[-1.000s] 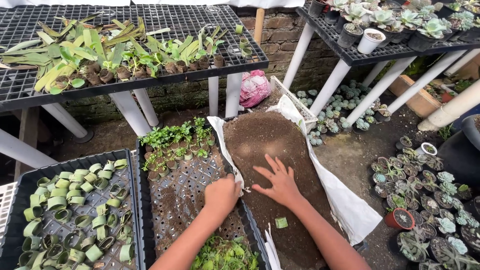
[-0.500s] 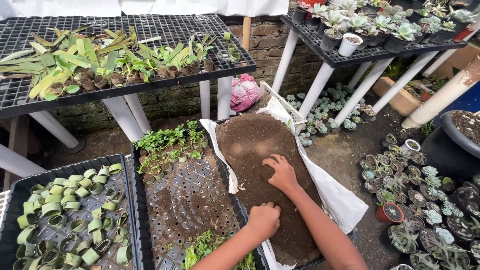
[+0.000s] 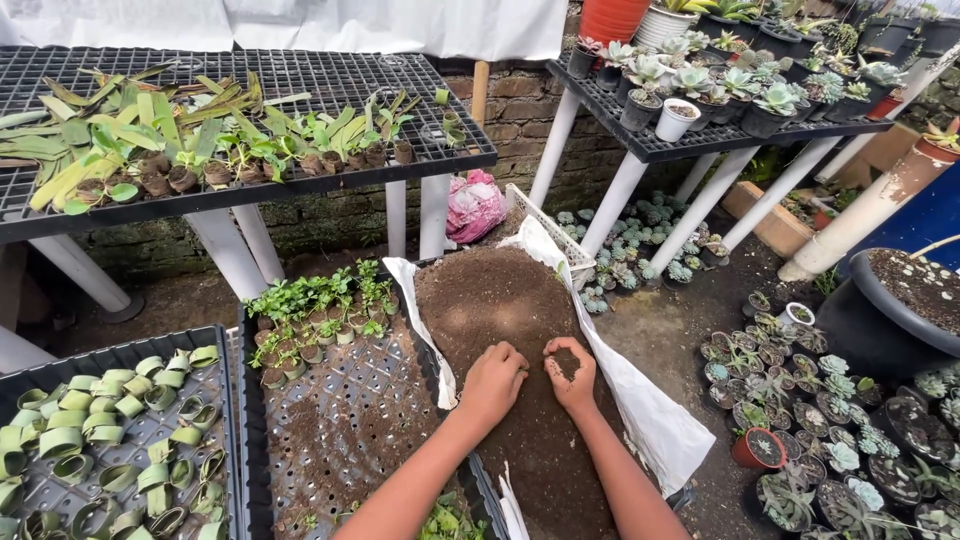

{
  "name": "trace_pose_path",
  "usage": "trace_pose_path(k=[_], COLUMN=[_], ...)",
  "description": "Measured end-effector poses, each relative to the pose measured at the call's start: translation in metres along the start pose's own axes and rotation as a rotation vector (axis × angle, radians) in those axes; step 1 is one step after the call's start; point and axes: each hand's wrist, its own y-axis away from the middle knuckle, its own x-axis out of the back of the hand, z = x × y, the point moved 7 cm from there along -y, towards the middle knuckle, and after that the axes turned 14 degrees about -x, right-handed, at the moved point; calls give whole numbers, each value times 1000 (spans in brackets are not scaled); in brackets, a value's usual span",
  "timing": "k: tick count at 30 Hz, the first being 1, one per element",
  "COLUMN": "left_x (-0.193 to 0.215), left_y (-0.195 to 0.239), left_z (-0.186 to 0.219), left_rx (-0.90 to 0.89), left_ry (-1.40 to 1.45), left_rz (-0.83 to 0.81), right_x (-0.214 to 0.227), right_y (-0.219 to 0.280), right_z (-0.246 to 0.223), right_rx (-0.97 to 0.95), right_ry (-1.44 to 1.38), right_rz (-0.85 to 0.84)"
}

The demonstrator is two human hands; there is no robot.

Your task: The person is picking up small plant cuttings from a pile and planting them individually into the cells of a seedling tray.

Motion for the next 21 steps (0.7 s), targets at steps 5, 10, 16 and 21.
trace_pose_path(k=[5,10,16,21], left_x=[23,33,-18,-28], left_y=[1,-1,-1,-3], left_z=[17,18,-14,-22], left_rx=[81,185,217,291], left_ry=[243,403,292,287], left_rz=[-30,-16,-175,-170], right_x=[1,-3,-16,-31], right_y=[0,0,-5,-16], right_z=[-6,-9,-36,-43], right_rx=[-43,-65,-226,-207], right_ry=[-62,-278,-631,-687], right_rz=[25,27,36,37])
